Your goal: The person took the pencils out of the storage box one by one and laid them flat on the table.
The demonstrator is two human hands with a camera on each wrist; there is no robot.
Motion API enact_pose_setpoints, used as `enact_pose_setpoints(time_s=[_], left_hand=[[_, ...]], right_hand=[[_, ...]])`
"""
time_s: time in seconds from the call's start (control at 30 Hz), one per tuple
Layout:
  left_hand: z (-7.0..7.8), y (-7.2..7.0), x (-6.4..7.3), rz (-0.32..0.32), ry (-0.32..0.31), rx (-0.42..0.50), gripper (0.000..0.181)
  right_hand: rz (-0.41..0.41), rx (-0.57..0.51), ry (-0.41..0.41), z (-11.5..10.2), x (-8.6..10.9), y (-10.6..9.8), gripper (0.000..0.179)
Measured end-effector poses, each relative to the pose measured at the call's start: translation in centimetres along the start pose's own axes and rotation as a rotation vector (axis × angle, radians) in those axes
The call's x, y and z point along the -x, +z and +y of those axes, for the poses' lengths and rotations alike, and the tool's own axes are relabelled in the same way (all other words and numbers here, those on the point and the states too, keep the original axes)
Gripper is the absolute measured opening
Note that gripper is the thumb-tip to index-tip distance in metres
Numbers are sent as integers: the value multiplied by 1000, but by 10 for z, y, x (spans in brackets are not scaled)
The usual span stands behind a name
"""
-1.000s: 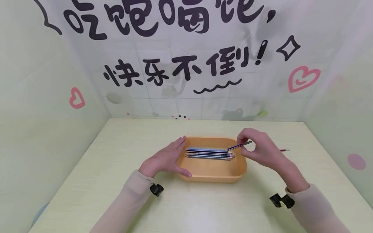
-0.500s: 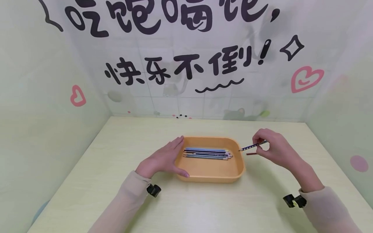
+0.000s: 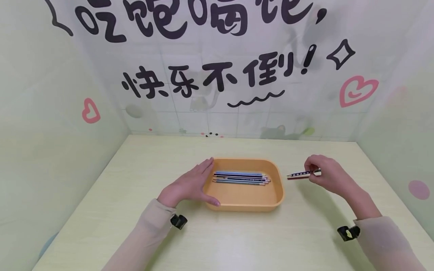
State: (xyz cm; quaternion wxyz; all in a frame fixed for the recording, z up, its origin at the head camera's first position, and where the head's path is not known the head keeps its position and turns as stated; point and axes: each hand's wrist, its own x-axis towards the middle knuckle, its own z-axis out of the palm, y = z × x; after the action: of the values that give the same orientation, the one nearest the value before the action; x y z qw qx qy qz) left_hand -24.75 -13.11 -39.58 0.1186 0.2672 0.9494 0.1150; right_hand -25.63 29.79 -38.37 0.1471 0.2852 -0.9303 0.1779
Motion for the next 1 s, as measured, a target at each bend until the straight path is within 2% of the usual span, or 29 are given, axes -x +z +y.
enact_pose_setpoints(time_s=[0.43,1.0], left_hand=[[3,-1,0,4,8,5,131],[1,0,1,-8,-1,1,131]], right_hand=[[-236,-4,139,20,2,8,24],[-301,21,142,35,3,25,27]])
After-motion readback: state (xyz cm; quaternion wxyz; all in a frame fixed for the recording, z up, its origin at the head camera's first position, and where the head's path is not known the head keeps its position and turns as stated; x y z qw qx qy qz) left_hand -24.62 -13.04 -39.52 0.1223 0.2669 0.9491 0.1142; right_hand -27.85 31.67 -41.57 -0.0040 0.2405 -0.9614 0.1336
